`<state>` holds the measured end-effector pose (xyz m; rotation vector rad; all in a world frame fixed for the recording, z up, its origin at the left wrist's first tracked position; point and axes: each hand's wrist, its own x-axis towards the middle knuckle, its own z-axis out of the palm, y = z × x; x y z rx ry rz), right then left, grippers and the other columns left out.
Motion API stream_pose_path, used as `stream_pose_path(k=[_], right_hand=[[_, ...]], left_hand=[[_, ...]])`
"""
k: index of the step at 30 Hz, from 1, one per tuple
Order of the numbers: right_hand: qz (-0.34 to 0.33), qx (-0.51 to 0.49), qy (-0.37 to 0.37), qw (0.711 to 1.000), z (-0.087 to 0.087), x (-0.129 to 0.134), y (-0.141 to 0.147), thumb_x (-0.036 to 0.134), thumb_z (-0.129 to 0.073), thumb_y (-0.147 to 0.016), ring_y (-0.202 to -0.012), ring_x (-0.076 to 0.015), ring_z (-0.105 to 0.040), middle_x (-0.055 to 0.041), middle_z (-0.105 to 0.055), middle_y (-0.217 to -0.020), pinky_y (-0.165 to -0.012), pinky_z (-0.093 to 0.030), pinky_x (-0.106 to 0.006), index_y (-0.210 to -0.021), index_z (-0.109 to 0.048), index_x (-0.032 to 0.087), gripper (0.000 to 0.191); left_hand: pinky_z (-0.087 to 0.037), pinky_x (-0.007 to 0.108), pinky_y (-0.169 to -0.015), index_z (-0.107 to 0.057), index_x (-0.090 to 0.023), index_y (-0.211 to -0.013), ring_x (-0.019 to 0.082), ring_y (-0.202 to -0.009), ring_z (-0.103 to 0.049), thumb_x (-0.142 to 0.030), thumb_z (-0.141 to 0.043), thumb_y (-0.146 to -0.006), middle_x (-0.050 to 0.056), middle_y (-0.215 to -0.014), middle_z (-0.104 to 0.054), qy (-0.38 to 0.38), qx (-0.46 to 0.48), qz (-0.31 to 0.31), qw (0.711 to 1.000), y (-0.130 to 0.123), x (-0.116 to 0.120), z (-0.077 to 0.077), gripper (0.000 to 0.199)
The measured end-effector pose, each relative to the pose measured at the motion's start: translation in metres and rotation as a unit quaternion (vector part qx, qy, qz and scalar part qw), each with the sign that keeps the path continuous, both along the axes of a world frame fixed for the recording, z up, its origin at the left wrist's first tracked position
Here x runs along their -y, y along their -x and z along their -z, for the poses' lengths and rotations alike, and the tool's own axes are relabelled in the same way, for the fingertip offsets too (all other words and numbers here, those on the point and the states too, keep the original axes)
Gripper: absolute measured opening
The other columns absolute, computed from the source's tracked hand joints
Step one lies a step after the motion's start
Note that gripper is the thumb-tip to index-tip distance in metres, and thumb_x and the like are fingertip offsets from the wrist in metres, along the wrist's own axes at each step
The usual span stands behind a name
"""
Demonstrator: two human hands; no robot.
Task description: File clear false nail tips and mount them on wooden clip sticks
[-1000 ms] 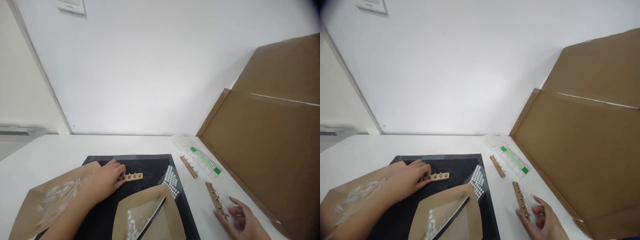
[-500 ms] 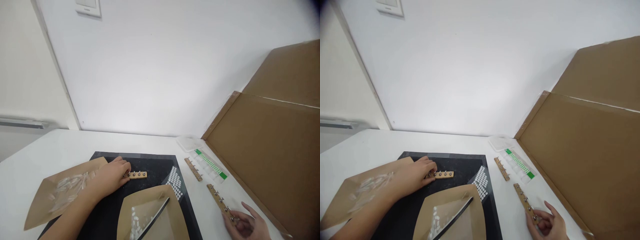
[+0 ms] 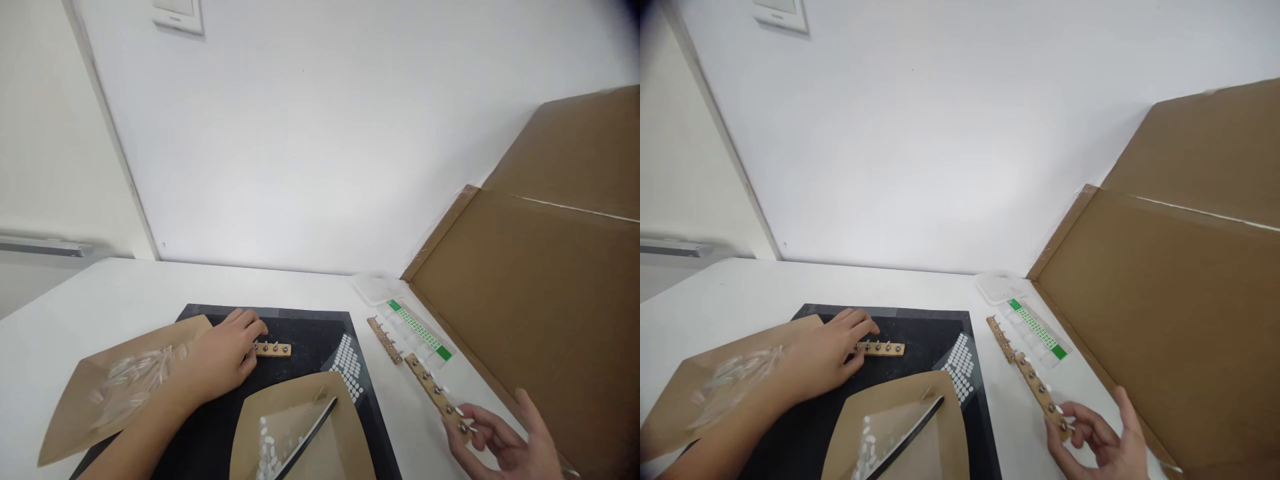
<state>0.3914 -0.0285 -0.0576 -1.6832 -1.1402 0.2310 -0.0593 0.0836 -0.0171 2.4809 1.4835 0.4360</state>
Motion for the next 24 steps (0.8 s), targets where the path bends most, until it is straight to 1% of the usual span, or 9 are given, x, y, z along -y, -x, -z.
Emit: stream_pose_path(k=[2,3,6,7,9,12,15,19,24], right_hand=[[-0.030,0.026,-0.012,0.999,-0.017,-0.010,0.019,0.056,-0.087,-0.072,-0.071,-0.0235,-0.061,-0.0045,-0.075,-0.096,-0.079,-0.063,-0.045,-0.172,-0.008,0.022,0.132],[-0.048,0.037,-0.006,0.998,-0.025,-0.017,0.029,0.055,-0.086,-0.074,-0.069,-0.0220,-0.060,-0.0034,-0.075,-0.095,-0.078,-0.063,-0.044,-0.172,-0.006,0.024,0.131],[-0.133,0.078,-0.021,0.988,-0.043,-0.044,0.054,0.052,-0.080,-0.083,-0.069,-0.0204,-0.060,-0.0028,-0.074,-0.097,-0.084,-0.062,-0.043,-0.172,-0.007,0.024,0.119],[-0.163,0.088,-0.019,0.982,-0.047,-0.054,0.061,0.051,-0.079,-0.085,-0.070,-0.0204,-0.060,-0.0030,-0.074,-0.099,-0.084,-0.062,-0.043,-0.172,-0.008,0.025,0.115],[-0.239,0.105,-0.003,0.965,-0.049,-0.078,0.074,0.045,-0.077,-0.089,-0.071,-0.0195,-0.060,-0.0030,-0.074,-0.100,-0.082,-0.062,-0.040,-0.172,-0.008,0.025,0.110],[-0.344,0.119,0.010,0.931,-0.044,-0.110,0.092,0.035,-0.075,-0.091,-0.073,-0.0188,-0.061,-0.0035,-0.073,-0.101,-0.082,-0.061,-0.040,-0.172,-0.005,0.022,0.108],[-0.397,0.107,0.013,0.912,-0.033,-0.131,0.105,0.031,-0.074,-0.091,-0.074,-0.0190,-0.061,-0.0036,-0.072,-0.101,-0.080,-0.059,-0.039,-0.172,-0.003,0.021,0.108],[-0.431,0.073,0.017,0.899,-0.017,-0.138,0.114,0.028,-0.073,-0.091,-0.073,-0.0178,-0.059,-0.0033,-0.070,-0.102,-0.079,-0.057,-0.038,-0.171,-0.003,0.023,0.106],[-0.461,0.034,0.069,0.884,0.004,-0.134,0.108,0.026,-0.074,-0.089,-0.072,-0.0161,-0.058,-0.0016,-0.069,-0.103,-0.073,-0.056,-0.034,-0.170,-0.005,0.025,0.107]], left_hand=[[-0.052,0.043,-0.095,-0.068,-0.022,-0.114,0.029,-0.111,-0.064,-0.013,-0.054,-0.092,0.010,-0.117,-0.070,0.001,0.023,0.031,0.999,-0.004,0.006,-0.004,0.027],[-0.053,0.040,-0.092,-0.069,-0.022,-0.112,0.028,-0.107,-0.065,-0.016,-0.055,-0.094,0.009,-0.113,-0.072,0.006,0.033,0.048,0.998,-0.007,0.009,-0.007,0.023],[-0.054,0.035,-0.082,-0.072,-0.024,-0.102,0.026,-0.097,-0.068,-0.031,-0.063,-0.097,0.006,-0.098,-0.076,0.029,0.053,0.098,0.993,-0.017,0.018,-0.012,0.012],[-0.054,0.035,-0.084,-0.072,-0.024,-0.098,0.025,-0.093,-0.069,-0.034,-0.066,-0.096,0.005,-0.094,-0.077,0.039,0.058,0.115,0.991,-0.020,0.020,-0.012,0.012],[-0.052,0.038,-0.093,-0.073,-0.025,-0.090,0.023,-0.087,-0.070,-0.034,-0.070,-0.095,0.002,-0.090,-0.078,0.051,0.064,0.141,0.987,-0.025,0.021,-0.012,0.010],[-0.050,0.038,-0.098,-0.076,-0.027,-0.091,0.021,-0.089,-0.072,-0.025,-0.066,-0.099,0.000,-0.093,-0.081,0.063,0.076,0.156,0.983,-0.027,0.019,-0.008,0.013],[-0.050,0.036,-0.094,-0.079,-0.028,-0.097,0.021,-0.095,-0.073,-0.023,-0.061,-0.104,0.000,-0.098,-0.083,0.072,0.089,0.154,0.981,-0.026,0.015,-0.003,0.020],[-0.050,0.034,-0.091,-0.080,-0.030,-0.097,0.020,-0.092,-0.074,-0.024,-0.062,-0.105,-0.002,-0.097,-0.083,0.090,0.104,0.159,0.978,-0.026,0.017,-0.002,0.020],[-0.050,0.033,-0.084,-0.082,-0.029,-0.098,0.021,-0.088,-0.074,-0.028,-0.058,-0.108,0.001,-0.092,-0.083,0.117,0.116,0.189,0.968,-0.034,0.022,-0.004,0.026]])
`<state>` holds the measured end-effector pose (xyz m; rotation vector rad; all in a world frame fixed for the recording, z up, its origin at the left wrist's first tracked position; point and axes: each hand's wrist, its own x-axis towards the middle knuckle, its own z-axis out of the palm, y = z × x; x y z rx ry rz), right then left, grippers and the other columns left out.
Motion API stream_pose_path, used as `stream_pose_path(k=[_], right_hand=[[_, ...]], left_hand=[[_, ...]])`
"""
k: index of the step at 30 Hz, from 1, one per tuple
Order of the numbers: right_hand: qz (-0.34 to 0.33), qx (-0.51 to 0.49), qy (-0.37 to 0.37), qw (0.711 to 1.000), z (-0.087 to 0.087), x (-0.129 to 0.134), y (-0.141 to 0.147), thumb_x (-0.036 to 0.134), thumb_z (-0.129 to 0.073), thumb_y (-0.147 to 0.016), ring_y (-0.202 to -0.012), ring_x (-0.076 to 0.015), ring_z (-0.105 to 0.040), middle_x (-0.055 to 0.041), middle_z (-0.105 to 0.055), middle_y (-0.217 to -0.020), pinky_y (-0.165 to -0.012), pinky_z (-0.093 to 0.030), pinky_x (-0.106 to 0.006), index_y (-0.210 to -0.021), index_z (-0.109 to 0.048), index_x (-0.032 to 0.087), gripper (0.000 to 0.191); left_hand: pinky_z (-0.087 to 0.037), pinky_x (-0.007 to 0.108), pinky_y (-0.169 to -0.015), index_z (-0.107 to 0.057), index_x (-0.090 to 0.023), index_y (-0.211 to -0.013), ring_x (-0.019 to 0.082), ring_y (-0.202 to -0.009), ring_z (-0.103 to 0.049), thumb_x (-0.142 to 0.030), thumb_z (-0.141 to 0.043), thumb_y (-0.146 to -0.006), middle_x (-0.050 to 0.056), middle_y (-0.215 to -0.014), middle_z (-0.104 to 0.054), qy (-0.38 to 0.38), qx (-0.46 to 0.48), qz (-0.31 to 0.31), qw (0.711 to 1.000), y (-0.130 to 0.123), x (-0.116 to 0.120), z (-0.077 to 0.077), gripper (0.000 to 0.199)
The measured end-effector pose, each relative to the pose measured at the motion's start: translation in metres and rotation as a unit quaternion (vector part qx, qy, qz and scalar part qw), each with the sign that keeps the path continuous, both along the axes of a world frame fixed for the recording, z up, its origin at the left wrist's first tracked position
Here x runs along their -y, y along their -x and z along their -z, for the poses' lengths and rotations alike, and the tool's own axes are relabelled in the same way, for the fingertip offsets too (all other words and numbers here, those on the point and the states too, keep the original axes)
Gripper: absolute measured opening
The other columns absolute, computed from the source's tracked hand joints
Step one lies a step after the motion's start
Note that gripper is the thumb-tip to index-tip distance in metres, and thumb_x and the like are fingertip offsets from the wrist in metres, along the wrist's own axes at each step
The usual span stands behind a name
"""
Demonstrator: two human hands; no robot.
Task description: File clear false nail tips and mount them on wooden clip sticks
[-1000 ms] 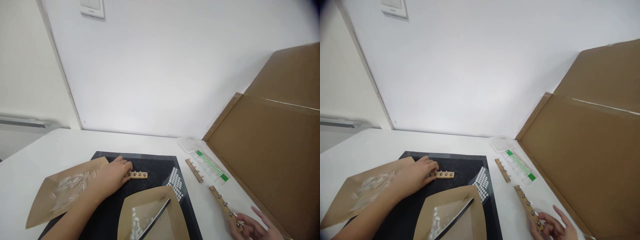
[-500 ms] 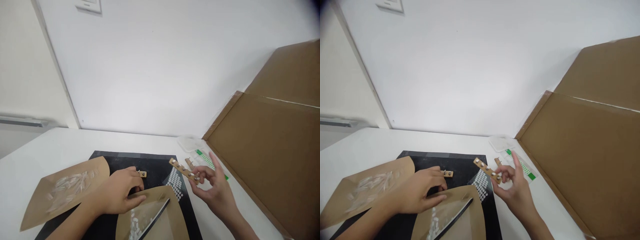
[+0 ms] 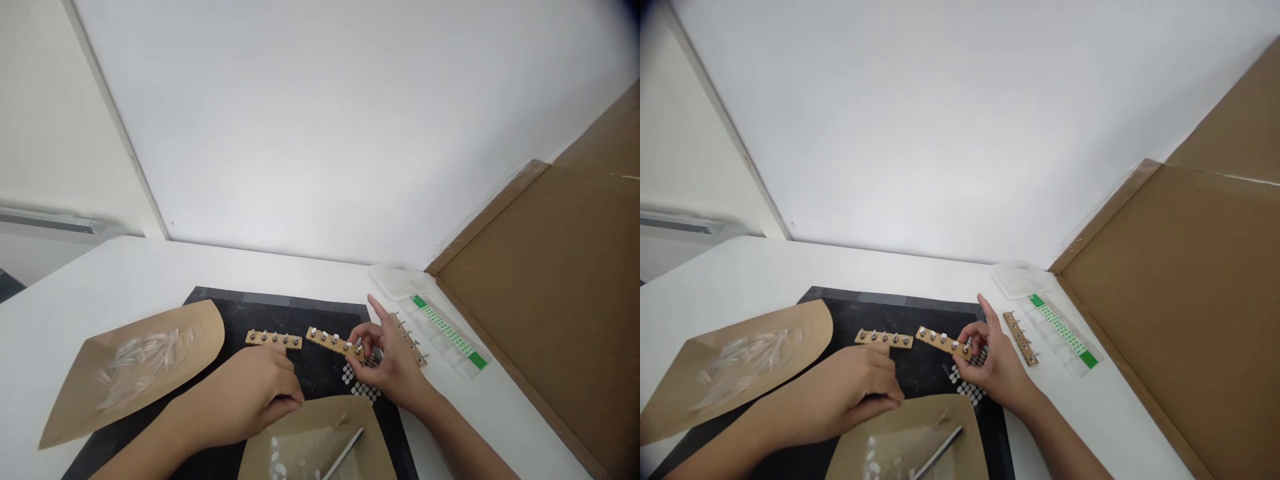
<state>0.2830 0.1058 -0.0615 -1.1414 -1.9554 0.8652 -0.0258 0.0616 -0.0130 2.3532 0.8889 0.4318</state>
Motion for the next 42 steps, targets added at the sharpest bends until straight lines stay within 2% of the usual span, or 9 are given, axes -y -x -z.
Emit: stream_pose_path(k=[5,12,16,21,26,31,34,37,42], right_hand=[[-0.008,0.049,0.063,0.997,0.013,0.002,-0.008,0.026,-0.076,-0.089,-0.069,-0.0146,-0.060,-0.0013,-0.070,-0.106,-0.063,-0.055,-0.028,-0.167,-0.018,0.028,0.097],[0.001,0.184,-0.027,0.983,0.007,0.004,-0.008,0.025,-0.079,-0.090,-0.091,-0.0226,-0.070,-0.0059,-0.068,-0.113,-0.078,-0.060,-0.034,-0.136,-0.064,0.027,0.048],[0.013,0.226,-0.045,0.973,0.004,0.007,-0.007,0.016,-0.072,-0.092,-0.109,-0.0272,-0.070,-0.0085,-0.064,-0.124,-0.090,-0.060,-0.038,-0.132,-0.069,0.027,0.042],[0.017,0.228,-0.078,0.970,0.004,0.008,-0.002,0.020,-0.064,-0.101,-0.102,-0.0274,-0.070,-0.0082,-0.067,-0.113,-0.086,-0.059,-0.039,-0.116,-0.074,0.026,0.018],[0.067,0.174,-0.089,0.978,-0.004,0.003,-0.006,0.033,-0.063,-0.106,-0.093,-0.0266,-0.069,-0.0088,-0.067,-0.109,-0.083,-0.059,-0.041,-0.115,-0.072,0.025,0.016],[0.116,0.048,-0.078,0.989,-0.016,0.006,-0.014,0.043,-0.063,-0.106,-0.084,-0.0233,-0.067,-0.0086,-0.069,-0.111,-0.069,-0.058,-0.034,-0.117,-0.072,0.027,0.022],[0.046,0.011,-0.077,0.996,-0.022,0.019,-0.007,0.040,-0.065,-0.105,-0.080,-0.0208,-0.067,-0.0068,-0.070,-0.110,-0.068,-0.058,-0.032,-0.116,-0.073,0.028,0.018],[-0.023,-0.005,-0.076,0.997,-0.026,0.032,0.005,0.037,-0.071,-0.101,-0.078,-0.0199,-0.066,-0.0062,-0.070,-0.105,-0.067,-0.058,-0.031,-0.115,-0.074,0.029,0.016],[-0.060,-0.039,-0.119,0.990,-0.026,0.042,0.016,0.028,-0.077,-0.098,-0.086,-0.0215,-0.069,-0.0065,-0.070,-0.105,-0.070,-0.058,-0.031,-0.118,-0.073,0.028,0.021]], left_hand=[[-0.050,0.032,-0.081,-0.080,-0.028,-0.097,0.021,-0.087,-0.072,-0.029,-0.059,-0.107,0.001,-0.091,-0.081,-0.001,-0.032,-0.007,0.999,-0.004,0.000,0.001,0.023],[-0.053,0.036,-0.090,-0.080,-0.029,-0.105,0.024,-0.094,-0.068,-0.034,-0.050,-0.112,0.005,-0.095,-0.079,-0.062,-0.043,-0.069,0.995,0.000,-0.006,0.007,0.032],[-0.053,0.038,-0.084,-0.080,-0.027,-0.103,0.025,-0.088,-0.062,-0.032,-0.046,-0.114,0.006,-0.096,-0.077,-0.097,-0.084,-0.092,0.987,0.000,-0.010,0.010,0.035],[-0.050,0.038,-0.076,-0.077,-0.023,-0.100,0.025,-0.088,-0.058,-0.030,-0.046,-0.115,0.006,-0.098,-0.076,-0.123,-0.121,-0.091,0.981,-0.003,-0.012,0.010,0.035],[-0.050,0.037,-0.077,-0.076,-0.023,-0.100,0.025,-0.091,-0.058,-0.029,-0.048,-0.114,0.006,-0.096,-0.075,-0.123,-0.120,-0.092,0.981,-0.002,-0.013,0.011,0.032],[-0.053,0.037,-0.081,-0.075,-0.025,-0.110,0.025,-0.098,-0.060,-0.032,-0.050,-0.113,0.007,-0.104,-0.071,-0.155,-0.040,-0.111,0.981,-0.003,-0.009,0.013,0.026],[-0.055,0.039,-0.091,-0.067,-0.025,-0.132,0.025,-0.105,-0.061,-0.031,-0.054,-0.112,0.009,-0.114,-0.069,-0.163,0.055,-0.146,0.974,-0.006,-0.003,0.011,0.025],[-0.056,0.041,-0.097,-0.057,-0.025,-0.145,0.025,-0.109,-0.062,-0.031,-0.063,-0.107,0.009,-0.118,-0.066,-0.143,0.144,-0.173,0.964,-0.009,0.002,0.009,0.039],[-0.057,0.040,-0.095,-0.063,-0.025,-0.140,0.024,-0.109,-0.063,-0.025,-0.066,-0.105,0.010,-0.118,-0.064,-0.119,0.201,-0.126,0.964,-0.011,0.004,0.004,0.035]])
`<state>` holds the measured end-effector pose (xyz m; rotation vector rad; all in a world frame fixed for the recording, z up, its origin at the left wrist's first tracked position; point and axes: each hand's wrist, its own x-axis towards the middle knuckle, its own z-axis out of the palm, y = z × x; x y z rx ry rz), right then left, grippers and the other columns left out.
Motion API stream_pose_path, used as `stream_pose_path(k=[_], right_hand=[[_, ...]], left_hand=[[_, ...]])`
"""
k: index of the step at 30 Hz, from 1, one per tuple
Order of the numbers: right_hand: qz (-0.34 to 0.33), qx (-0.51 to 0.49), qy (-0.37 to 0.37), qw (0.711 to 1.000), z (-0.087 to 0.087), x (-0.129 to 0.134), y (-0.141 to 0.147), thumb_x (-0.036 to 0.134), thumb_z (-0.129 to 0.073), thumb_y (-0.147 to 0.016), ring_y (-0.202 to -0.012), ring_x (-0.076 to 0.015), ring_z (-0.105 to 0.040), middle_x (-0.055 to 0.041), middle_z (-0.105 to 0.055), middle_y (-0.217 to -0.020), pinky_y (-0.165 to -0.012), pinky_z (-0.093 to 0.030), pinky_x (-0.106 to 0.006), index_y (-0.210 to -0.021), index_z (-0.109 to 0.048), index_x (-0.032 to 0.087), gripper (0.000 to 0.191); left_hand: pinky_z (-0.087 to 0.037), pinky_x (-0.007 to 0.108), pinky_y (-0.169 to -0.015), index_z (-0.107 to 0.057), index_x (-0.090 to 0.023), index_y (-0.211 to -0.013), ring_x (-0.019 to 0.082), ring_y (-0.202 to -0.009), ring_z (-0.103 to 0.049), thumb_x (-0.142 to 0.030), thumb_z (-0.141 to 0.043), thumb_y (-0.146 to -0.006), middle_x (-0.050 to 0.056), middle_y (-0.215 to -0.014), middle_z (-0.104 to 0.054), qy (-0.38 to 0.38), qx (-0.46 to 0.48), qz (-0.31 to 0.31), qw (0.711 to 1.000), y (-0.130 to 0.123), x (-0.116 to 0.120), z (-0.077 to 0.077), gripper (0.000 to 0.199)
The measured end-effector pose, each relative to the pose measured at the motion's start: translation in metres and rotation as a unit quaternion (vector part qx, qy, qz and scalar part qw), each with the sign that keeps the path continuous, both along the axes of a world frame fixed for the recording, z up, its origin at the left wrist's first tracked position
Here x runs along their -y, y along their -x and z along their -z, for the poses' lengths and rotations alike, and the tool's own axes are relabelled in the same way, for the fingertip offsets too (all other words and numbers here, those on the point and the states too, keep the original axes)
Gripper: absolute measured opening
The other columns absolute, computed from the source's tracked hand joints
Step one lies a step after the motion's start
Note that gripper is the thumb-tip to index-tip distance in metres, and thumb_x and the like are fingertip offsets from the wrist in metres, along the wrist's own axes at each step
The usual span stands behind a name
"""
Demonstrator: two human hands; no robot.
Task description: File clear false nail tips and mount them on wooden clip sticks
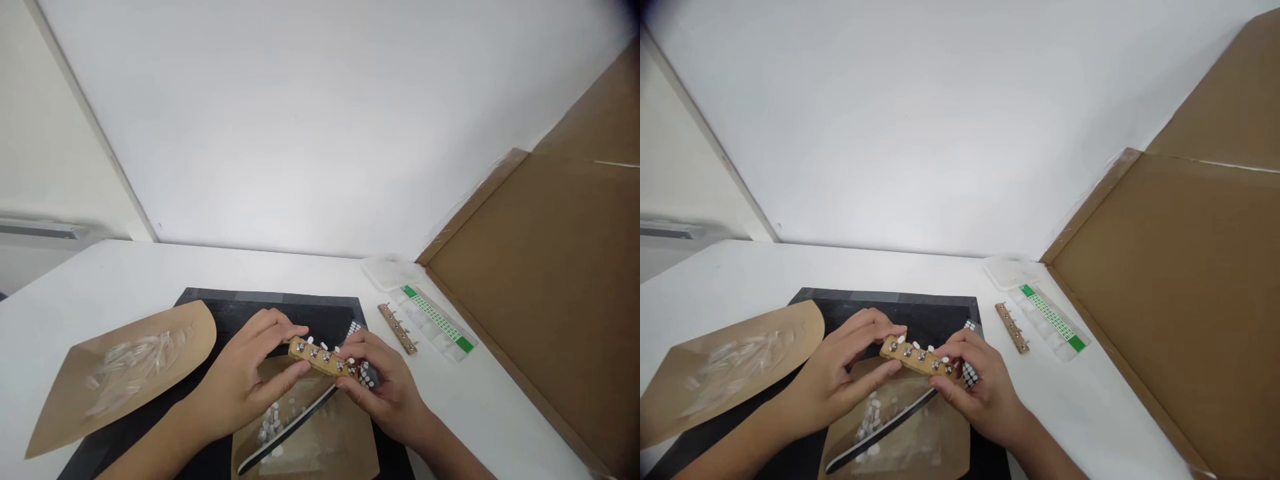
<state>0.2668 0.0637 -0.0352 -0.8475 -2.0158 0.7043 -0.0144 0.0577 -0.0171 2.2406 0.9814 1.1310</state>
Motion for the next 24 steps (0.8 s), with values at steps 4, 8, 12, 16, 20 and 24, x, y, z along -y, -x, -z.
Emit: stream_pose_path(k=[4,8,12,16,20,24], right_hand=[[0.017,-0.005,-0.012,1.000,0.002,-0.002,-0.001,0.028,-0.080,-0.096,-0.080,-0.0189,-0.068,-0.0049,-0.070,-0.103,-0.068,-0.057,-0.029,-0.117,-0.074,0.029,0.022],[0.040,-0.016,-0.029,0.999,0.002,-0.002,-0.001,0.031,-0.085,-0.093,-0.080,-0.0200,-0.068,-0.0044,-0.071,-0.099,-0.069,-0.056,-0.031,-0.111,-0.074,0.027,0.021],[0.057,-0.052,-0.005,0.997,0.007,-0.001,-0.001,0.035,-0.088,-0.090,-0.078,-0.0199,-0.066,-0.0030,-0.070,-0.095,-0.069,-0.056,-0.031,-0.105,-0.070,0.026,0.026],[0.093,-0.094,0.008,0.991,0.015,0.001,0.000,0.035,-0.090,-0.087,-0.074,-0.0183,-0.064,-0.0015,-0.069,-0.095,-0.067,-0.057,-0.031,-0.111,-0.064,0.027,0.037],[0.088,-0.127,-0.049,0.987,0.015,0.000,0.001,0.030,-0.091,-0.087,-0.071,-0.0169,-0.064,-0.0010,-0.073,-0.099,-0.066,-0.058,-0.031,-0.122,-0.058,0.031,0.048],[0.068,-0.136,-0.064,0.986,0.012,-0.003,0.001,0.025,-0.089,-0.090,-0.072,-0.0175,-0.066,0.0004,-0.074,-0.097,-0.066,-0.057,-0.032,-0.118,-0.060,0.033,0.041]], left_hand=[[-0.057,0.035,-0.087,-0.066,-0.026,-0.138,0.021,-0.099,-0.064,-0.022,-0.067,-0.103,0.008,-0.112,-0.066,0.016,0.028,0.009,0.999,-0.001,-0.001,-0.003,0.034],[-0.050,0.025,-0.066,-0.069,-0.028,-0.133,0.017,-0.087,-0.064,-0.022,-0.069,-0.102,0.005,-0.108,-0.067,0.054,0.057,0.011,0.997,-0.002,-0.002,-0.001,0.032],[-0.044,0.022,-0.058,-0.070,-0.030,-0.132,0.014,-0.077,-0.062,-0.025,-0.070,-0.101,0.004,-0.105,-0.067,0.099,0.078,0.013,0.992,-0.002,-0.002,0.004,0.032],[-0.043,0.022,-0.056,-0.073,-0.028,-0.126,0.013,-0.074,-0.062,-0.029,-0.069,-0.101,0.004,-0.103,-0.068,0.130,0.072,0.004,0.989,-0.001,-0.001,0.005,0.025],[-0.045,0.023,-0.058,-0.076,-0.027,-0.120,0.014,-0.075,-0.064,-0.037,-0.071,-0.100,0.004,-0.103,-0.072,0.161,0.056,-0.016,0.985,0.000,-0.001,0.005,0.022],[-0.042,0.022,-0.055,-0.077,-0.028,-0.118,0.013,-0.070,-0.062,-0.041,-0.072,-0.100,0.003,-0.102,-0.074,0.180,0.054,-0.024,0.982,-0.001,-0.002,0.006,0.023]])
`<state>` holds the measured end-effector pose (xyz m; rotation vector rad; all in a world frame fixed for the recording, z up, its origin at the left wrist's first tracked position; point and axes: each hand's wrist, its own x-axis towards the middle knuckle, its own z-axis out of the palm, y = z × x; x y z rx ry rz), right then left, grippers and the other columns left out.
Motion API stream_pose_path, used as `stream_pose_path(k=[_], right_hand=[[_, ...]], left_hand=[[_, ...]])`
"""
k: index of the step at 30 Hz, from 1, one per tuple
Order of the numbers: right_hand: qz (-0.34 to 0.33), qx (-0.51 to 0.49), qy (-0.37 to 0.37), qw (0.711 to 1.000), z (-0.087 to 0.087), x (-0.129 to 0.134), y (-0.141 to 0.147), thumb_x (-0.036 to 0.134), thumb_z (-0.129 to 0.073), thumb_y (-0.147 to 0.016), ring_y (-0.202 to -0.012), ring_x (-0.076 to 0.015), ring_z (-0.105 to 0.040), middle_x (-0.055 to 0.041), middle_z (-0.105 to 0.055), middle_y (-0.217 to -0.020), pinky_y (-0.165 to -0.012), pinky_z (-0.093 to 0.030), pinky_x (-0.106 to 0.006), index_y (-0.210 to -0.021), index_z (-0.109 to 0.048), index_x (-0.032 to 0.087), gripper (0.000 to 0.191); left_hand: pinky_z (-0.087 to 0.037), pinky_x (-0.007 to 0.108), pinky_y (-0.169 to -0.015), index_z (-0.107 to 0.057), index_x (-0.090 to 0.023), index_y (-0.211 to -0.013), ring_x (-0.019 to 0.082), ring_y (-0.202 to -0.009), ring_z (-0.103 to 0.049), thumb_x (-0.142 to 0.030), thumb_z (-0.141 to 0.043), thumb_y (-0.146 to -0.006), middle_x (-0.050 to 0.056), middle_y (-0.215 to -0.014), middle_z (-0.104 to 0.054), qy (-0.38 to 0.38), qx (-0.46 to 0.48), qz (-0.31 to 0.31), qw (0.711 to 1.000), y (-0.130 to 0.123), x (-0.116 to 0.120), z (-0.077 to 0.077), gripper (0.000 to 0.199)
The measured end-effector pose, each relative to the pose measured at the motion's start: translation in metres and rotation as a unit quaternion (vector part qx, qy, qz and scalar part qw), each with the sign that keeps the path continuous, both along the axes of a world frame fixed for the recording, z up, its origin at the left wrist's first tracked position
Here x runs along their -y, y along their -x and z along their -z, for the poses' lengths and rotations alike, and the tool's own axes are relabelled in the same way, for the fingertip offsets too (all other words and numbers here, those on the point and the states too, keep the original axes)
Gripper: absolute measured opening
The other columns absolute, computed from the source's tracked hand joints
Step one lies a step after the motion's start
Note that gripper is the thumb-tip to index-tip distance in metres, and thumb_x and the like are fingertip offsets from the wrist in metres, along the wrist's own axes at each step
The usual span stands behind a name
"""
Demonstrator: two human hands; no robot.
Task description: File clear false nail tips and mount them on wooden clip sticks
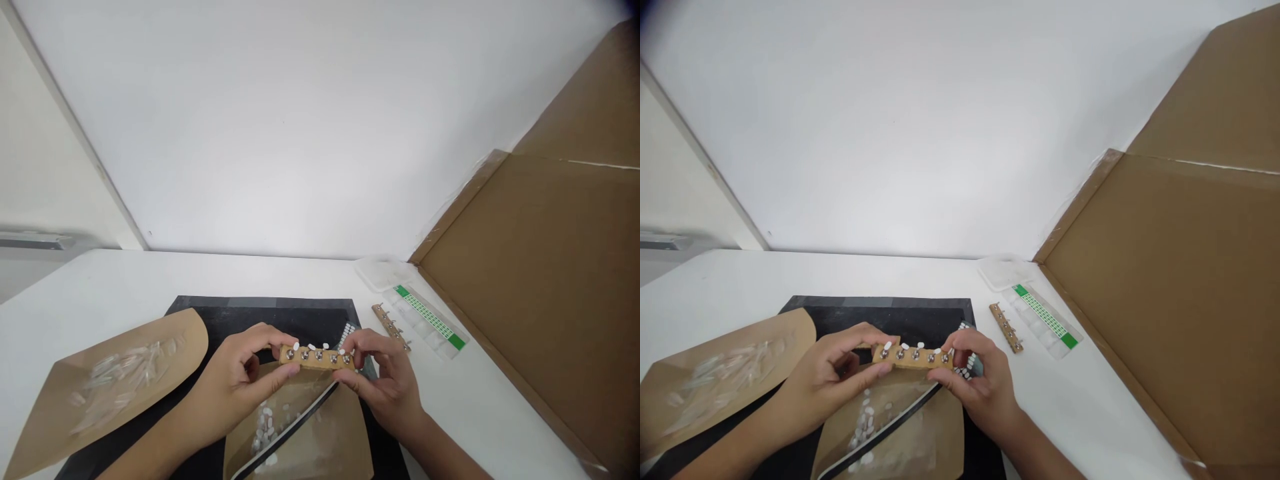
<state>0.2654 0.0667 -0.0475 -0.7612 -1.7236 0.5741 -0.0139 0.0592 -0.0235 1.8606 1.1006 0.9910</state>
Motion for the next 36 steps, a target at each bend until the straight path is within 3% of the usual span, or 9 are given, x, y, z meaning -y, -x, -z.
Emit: stream_pose_path(k=[10,15,22,26,33,36], right_hand=[[-0.009,-0.003,-0.004,1.000,0.002,-0.002,-0.003,0.022,-0.091,-0.088,-0.084,-0.0213,-0.071,-0.0018,-0.073,-0.096,-0.071,-0.059,-0.035,-0.103,-0.068,0.029,0.028],[0.000,-0.015,0.006,1.000,0.003,-0.002,-0.003,0.021,-0.092,-0.086,-0.079,-0.0194,-0.068,-0.0029,-0.074,-0.098,-0.070,-0.058,-0.034,-0.108,-0.070,0.029,0.032],[0.042,-0.011,0.066,0.997,-0.001,0.001,-0.001,0.036,-0.096,-0.082,-0.067,-0.0164,-0.063,-0.0033,-0.074,-0.092,-0.063,-0.058,-0.030,-0.102,-0.072,0.025,0.033],[0.044,0.032,0.058,0.997,-0.007,0.000,0.000,0.041,-0.093,-0.084,-0.065,-0.0165,-0.062,-0.0022,-0.073,-0.087,-0.062,-0.056,-0.029,-0.100,-0.074,0.024,0.029],[0.019,0.065,0.048,0.997,-0.011,-0.003,-0.002,0.040,-0.088,-0.091,-0.079,-0.0193,-0.071,-0.0037,-0.075,-0.096,-0.071,-0.058,-0.030,-0.096,-0.077,0.026,0.018],[0.005,0.070,0.046,0.996,-0.011,-0.004,-0.002,0.038,-0.089,-0.090,-0.082,-0.0204,-0.072,-0.0040,-0.075,-0.096,-0.072,-0.058,-0.031,-0.095,-0.077,0.026,0.018]], left_hand=[[-0.047,0.024,-0.059,-0.078,-0.027,-0.116,0.017,-0.079,-0.068,-0.046,-0.073,-0.098,0.004,-0.101,-0.075,0.034,0.016,-0.001,0.999,-0.001,0.001,0.001,0.026],[-0.045,0.024,-0.057,-0.078,-0.028,-0.118,0.015,-0.076,-0.066,-0.045,-0.073,-0.098,0.004,-0.103,-0.075,0.031,0.004,0.000,1.000,0.000,0.001,0.002,0.027],[-0.042,0.021,-0.052,-0.078,-0.024,-0.117,0.013,-0.068,-0.062,-0.044,-0.071,-0.099,0.004,-0.097,-0.074,0.005,-0.010,-0.004,1.000,-0.001,0.000,0.001,0.027],[-0.045,0.022,-0.055,-0.076,-0.025,-0.117,0.015,-0.073,-0.065,-0.042,-0.069,-0.101,0.004,-0.098,-0.074,0.000,-0.014,-0.004,1.000,-0.003,0.001,-0.002,0.025],[-0.043,0.021,-0.054,-0.072,-0.025,-0.123,0.013,-0.070,-0.061,-0.038,-0.062,-0.106,0.003,-0.098,-0.071,-0.015,0.002,0.001,1.000,-0.005,0.003,-0.004,0.024],[-0.043,0.021,-0.054,-0.075,-0.024,-0.116,0.013,-0.070,-0.061,-0.035,-0.060,-0.106,0.004,-0.095,-0.071,-0.044,0.003,0.005,0.999,-0.005,0.002,-0.005,0.020]])
